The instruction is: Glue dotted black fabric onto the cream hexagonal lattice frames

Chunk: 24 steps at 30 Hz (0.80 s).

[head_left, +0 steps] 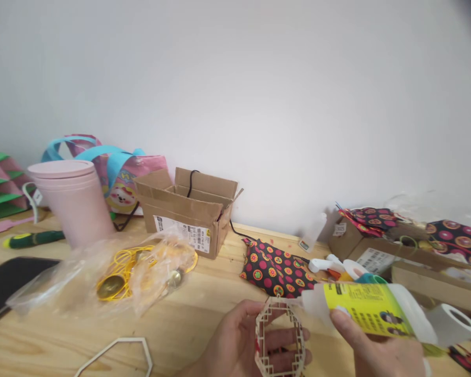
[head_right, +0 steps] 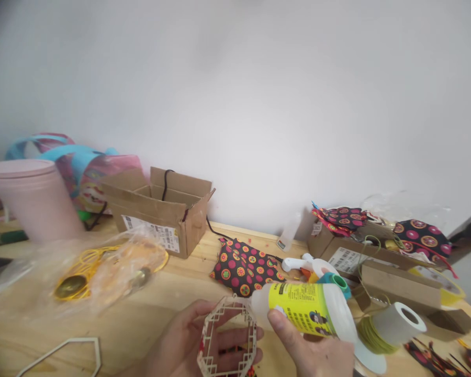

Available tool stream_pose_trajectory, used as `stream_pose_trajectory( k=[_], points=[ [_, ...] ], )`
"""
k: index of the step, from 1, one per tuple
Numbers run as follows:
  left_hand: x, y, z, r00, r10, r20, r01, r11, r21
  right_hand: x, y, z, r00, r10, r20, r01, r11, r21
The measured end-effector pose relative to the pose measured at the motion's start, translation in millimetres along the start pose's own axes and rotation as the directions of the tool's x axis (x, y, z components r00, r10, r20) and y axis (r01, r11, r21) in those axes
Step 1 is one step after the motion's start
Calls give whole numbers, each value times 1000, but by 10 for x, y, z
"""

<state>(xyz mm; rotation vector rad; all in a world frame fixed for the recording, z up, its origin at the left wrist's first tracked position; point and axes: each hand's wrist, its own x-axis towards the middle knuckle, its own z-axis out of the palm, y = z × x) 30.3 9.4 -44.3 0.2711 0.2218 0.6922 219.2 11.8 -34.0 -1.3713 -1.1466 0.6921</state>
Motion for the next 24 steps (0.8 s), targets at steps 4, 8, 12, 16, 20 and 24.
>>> stream_pose_trajectory(
  k=[4,8,12,16,20,24],
  points=[
    [11,-2,-14,1000,9,0,-9,1000,15,7,-23,-1,1000,-15,-8,15,1000,6],
    [28,-8,-37,1000,-4,-1,4,1000,9,12,-8,-10,999,29,-26,-30,999,-24],
    [43,-12,-46,1000,7,-31,-7,1000,-2,20,27,-13,998,21,-51,-22,999,-29],
    [40,-13,-57,1000,10,-18,-10,1000,-13,24,-24,14,998,-46,-39,47,999,7],
    [33,-18,-76,1000,5,-27,-6,1000,-30,10,-113,61,991,-128,-27,129,991,46],
    [29,-15,-83,1000,-6,-19,5,999,-47,-2,-163,97,986,-162,-36,164,984,62]
  ],
)
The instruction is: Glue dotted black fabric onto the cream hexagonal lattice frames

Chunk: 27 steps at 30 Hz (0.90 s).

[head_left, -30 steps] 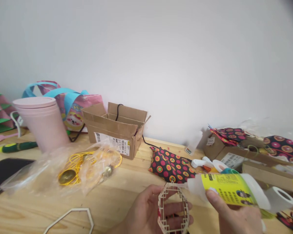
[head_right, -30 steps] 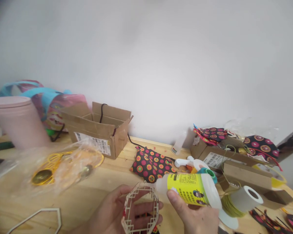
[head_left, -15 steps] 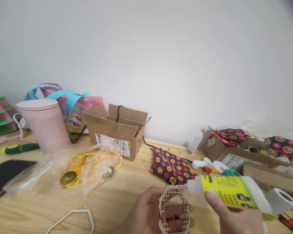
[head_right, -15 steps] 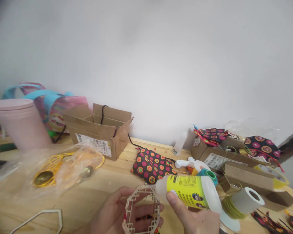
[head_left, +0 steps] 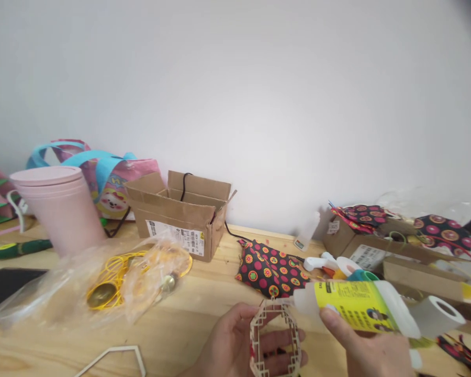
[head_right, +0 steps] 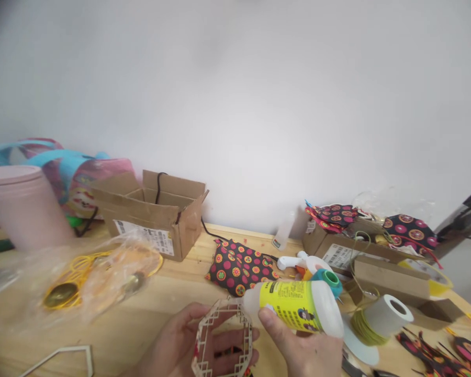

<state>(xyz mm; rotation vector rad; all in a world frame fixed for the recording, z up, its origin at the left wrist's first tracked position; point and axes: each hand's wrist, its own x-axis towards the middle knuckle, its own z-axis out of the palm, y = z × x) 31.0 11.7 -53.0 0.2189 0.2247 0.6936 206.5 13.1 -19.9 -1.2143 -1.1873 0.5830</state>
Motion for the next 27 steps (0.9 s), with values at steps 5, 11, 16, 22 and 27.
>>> stream_pose_trajectory(
  k=[5,11,16,22,27],
  points=[
    [-2,10,10,1000,4,-12,-4,1000,3,16,-20,7,996,-50,70,51,999,-19],
    [10,3,0,1000,17,9,-17,1000,19,8,-30,3,993,-47,104,46,999,12],
    [-13,9,14,1000,11,21,-12,999,37,3,-11,5,995,54,85,-59,996,63],
    [-34,56,69,1000,-16,-2,16,1000,20,16,61,44,996,82,34,-88,958,273],
    [-55,45,107,999,-31,11,31,999,-28,7,-22,70,994,-52,91,17,940,341]
  ],
)
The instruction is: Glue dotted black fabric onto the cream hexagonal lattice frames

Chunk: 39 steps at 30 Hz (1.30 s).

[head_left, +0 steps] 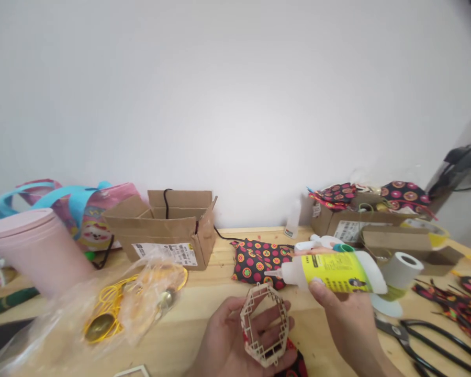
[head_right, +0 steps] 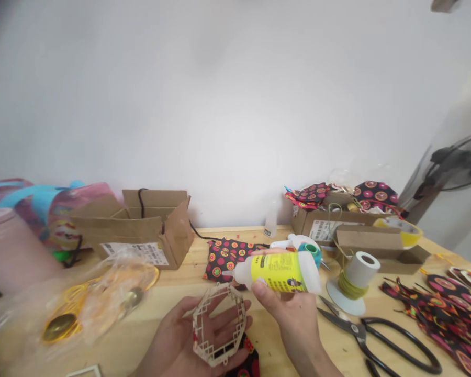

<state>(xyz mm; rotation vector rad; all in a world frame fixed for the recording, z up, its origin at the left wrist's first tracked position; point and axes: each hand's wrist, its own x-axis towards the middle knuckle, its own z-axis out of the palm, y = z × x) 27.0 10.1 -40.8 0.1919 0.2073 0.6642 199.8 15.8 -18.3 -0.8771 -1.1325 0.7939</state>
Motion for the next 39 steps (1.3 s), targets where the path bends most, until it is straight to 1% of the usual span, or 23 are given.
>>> stream_pose_trajectory(
  k=[2,7,9,11,13,16,19,21,24,27,29,32,35,39],
  points=[
    [-5,-5,20,999,38,-10,-38,999,9,3,-54,29,1000,-8,9,8,1000,30],
    [14,38,51,982,178,-64,-176,984,39,27,-173,115,997,39,-70,-35,997,62],
    [23,82,40,974,219,-62,-217,975,38,67,-214,161,996,64,-67,-59,995,76],
    [29,136,35,965,255,-52,-253,966,53,132,-248,215,997,60,-50,-55,995,85],
    [32,187,63,962,267,-63,-264,963,57,209,-274,276,998,34,-46,-29,995,93],
    [50,231,173,966,246,-81,-240,968,68,297,-294,384,998,-3,-57,9,995,104],
    [117,229,267,953,295,-65,-290,953,83,315,-284,475,996,-32,-84,42,992,120],
    [190,214,261,931,363,-44,-359,930,84,290,-258,495,993,-47,-112,61,990,126],
    [304,189,165,904,427,-21,-424,902,79,226,-201,461,989,-60,-138,76,990,119],
    [370,164,69,905,425,-11,-423,903,81,162,-163,405,989,-72,-129,87,990,111],
    [375,141,45,910,414,-14,-412,908,83,131,-171,388,991,-75,-111,87,990,113],
    [349,91,61,921,388,-32,-384,919,85,116,-229,383,993,-60,-101,74,988,137],
    [329,39,103,932,361,-40,-356,930,90,140,-285,365,989,-46,-138,66,987,146],
    [342,-3,131,952,304,-21,-302,950,76,182,-296,322,984,-63,-166,83,989,119]
  ],
)
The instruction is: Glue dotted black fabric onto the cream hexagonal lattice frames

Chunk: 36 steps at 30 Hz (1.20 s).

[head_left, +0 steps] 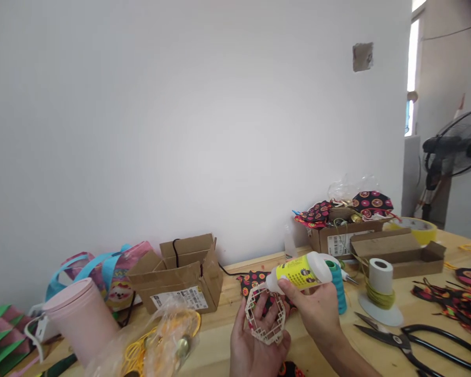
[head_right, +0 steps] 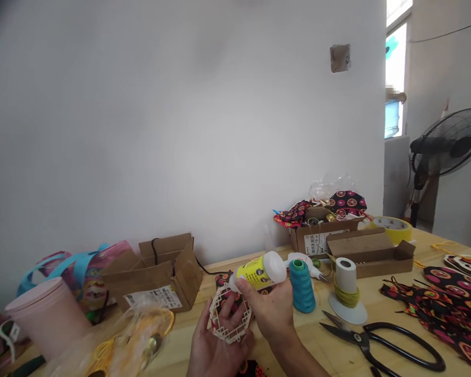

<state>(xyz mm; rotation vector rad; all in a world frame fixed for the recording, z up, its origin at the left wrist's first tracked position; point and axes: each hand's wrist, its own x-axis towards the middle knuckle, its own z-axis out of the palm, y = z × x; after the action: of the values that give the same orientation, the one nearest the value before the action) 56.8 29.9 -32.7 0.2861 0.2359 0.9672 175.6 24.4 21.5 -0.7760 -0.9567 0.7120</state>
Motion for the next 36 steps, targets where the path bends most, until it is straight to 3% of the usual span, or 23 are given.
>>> stream_pose_trajectory(
  k=[9,22,36],
  points=[
    [7,-78,4,999,-40,-16,40,999,-5,16,-27,-17,998,50,-41,-53,995,-80],
    [-41,-115,2,999,-35,39,38,997,-72,26,127,-97,996,-6,-88,-12,979,-205],
    [-60,-127,16,1000,-5,-10,4,998,-69,-26,99,-73,994,-87,-73,64,961,-268]
  ],
)
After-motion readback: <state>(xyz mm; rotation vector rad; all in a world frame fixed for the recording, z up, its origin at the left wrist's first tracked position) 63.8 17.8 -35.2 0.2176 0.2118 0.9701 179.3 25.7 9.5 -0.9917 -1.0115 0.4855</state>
